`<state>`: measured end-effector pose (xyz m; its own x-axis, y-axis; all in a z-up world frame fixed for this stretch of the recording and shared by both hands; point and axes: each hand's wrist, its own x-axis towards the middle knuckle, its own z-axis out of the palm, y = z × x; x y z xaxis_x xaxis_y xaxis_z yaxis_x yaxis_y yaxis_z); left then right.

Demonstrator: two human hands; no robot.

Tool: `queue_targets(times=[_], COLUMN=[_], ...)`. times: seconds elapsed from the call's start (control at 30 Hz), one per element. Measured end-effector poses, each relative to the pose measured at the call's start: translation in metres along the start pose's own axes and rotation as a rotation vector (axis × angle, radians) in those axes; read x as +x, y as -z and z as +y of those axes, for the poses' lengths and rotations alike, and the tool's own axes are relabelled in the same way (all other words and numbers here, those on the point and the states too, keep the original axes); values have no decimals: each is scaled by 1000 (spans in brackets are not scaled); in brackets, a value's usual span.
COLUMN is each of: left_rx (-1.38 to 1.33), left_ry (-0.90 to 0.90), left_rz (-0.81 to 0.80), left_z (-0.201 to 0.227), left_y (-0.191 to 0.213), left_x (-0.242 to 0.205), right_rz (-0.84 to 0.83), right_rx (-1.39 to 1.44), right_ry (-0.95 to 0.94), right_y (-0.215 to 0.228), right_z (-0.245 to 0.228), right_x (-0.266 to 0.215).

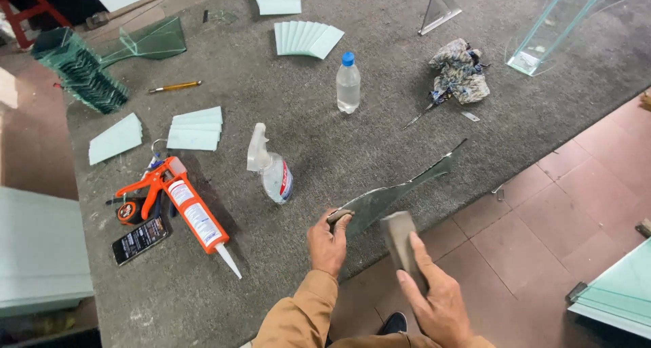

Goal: The person sprays a liquid onto a curved glass piece and then uses a sanding block to smooth its edges. The person repeatedly sprays and sands different sections of the glass edge while holding the piece steady with the other hand.

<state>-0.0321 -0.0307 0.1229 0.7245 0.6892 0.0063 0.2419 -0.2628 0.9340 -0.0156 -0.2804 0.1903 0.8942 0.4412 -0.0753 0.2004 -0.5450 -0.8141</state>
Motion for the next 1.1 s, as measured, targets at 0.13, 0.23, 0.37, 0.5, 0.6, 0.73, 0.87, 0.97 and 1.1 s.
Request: queue_targets(times=[0.13, 0.23, 0.37, 0.5, 0.6, 0.73, 0.87, 0.97, 1.1], left_rx=[62, 5, -82, -221, -153, 13, -16, -10, 172], left_ry=[-159, -181, -367, -362, -352, -324, -370, -364, -382], left_rz=[-78, -177, -180, -282, -273, -281, -234, -224, -244], left_z=[-11, -21, -10, -12, -21, -27, -21, -35, -50], left_y=[7, 10, 17, 20, 15, 14, 17, 2, -7], left_x=[2, 4, 8, 9, 12, 9, 7, 4, -8], right_rz=[-55, -47, -30, -33, -29, 28, 52, 7, -202], right_rx=[-165, -305, -432, -524, -509, -485, -126, -157, -431], right_ry=[201, 204, 240, 211, 132, -10, -167, -307, -161], right_y=[-31, -48, -57, -67, -66, -56, -28, -13, -24], right_z=[-34, -53, -59, -53, -62, -75, -91, -122, -124], right_x=[15, 17, 13, 7, 5, 35, 80, 70, 23])
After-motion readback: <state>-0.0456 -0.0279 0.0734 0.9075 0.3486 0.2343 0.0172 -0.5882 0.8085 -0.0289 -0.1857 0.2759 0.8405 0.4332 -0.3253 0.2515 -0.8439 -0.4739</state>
